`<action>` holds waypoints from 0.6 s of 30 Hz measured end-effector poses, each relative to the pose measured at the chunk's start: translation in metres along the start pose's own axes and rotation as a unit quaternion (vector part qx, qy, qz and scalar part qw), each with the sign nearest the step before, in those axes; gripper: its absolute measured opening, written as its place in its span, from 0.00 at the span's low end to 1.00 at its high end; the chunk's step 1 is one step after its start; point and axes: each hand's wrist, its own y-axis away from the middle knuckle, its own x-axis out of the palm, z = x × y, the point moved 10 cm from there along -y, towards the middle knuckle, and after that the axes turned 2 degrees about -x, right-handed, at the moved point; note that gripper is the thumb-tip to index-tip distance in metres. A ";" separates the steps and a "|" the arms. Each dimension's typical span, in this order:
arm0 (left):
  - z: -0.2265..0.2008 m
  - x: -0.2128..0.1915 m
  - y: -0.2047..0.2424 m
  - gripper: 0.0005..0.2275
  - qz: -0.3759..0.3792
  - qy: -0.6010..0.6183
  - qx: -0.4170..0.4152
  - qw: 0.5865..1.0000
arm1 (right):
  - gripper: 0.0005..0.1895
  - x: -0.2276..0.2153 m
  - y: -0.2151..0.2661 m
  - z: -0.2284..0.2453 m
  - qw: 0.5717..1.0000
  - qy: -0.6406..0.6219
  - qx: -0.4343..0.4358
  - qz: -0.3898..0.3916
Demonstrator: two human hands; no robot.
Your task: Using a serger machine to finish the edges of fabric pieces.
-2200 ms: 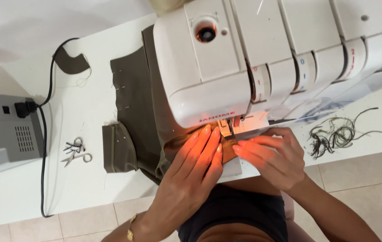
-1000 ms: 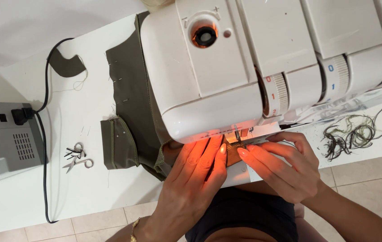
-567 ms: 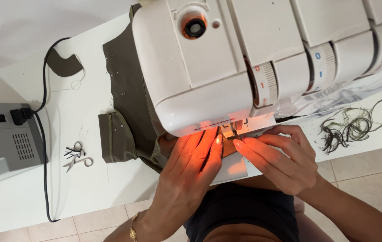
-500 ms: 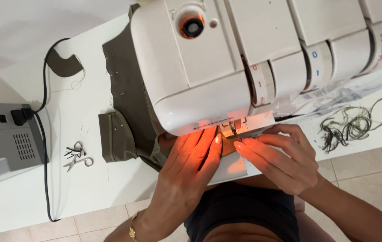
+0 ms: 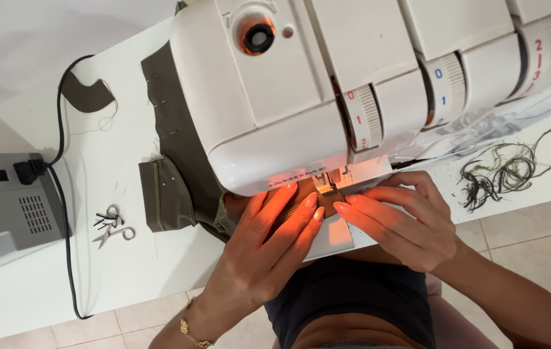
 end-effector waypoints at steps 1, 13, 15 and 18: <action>0.001 0.001 -0.001 0.08 -0.001 -0.001 0.000 1.000 | 0.04 0.001 0.001 -0.001 1.000 0.000 -0.001 0.000; 0.007 0.001 0.003 0.09 -0.015 -0.018 -0.009 1.000 | 0.06 0.007 0.005 0.000 1.000 0.021 -0.010 0.003; 0.010 0.002 0.003 0.07 -0.005 -0.009 -0.018 1.000 | 0.04 0.008 0.006 0.001 1.000 0.020 -0.018 0.002; 0.011 0.004 0.005 0.09 -0.004 -0.006 -0.019 1.000 | 0.06 0.008 0.007 0.001 0.999 0.032 -0.016 0.003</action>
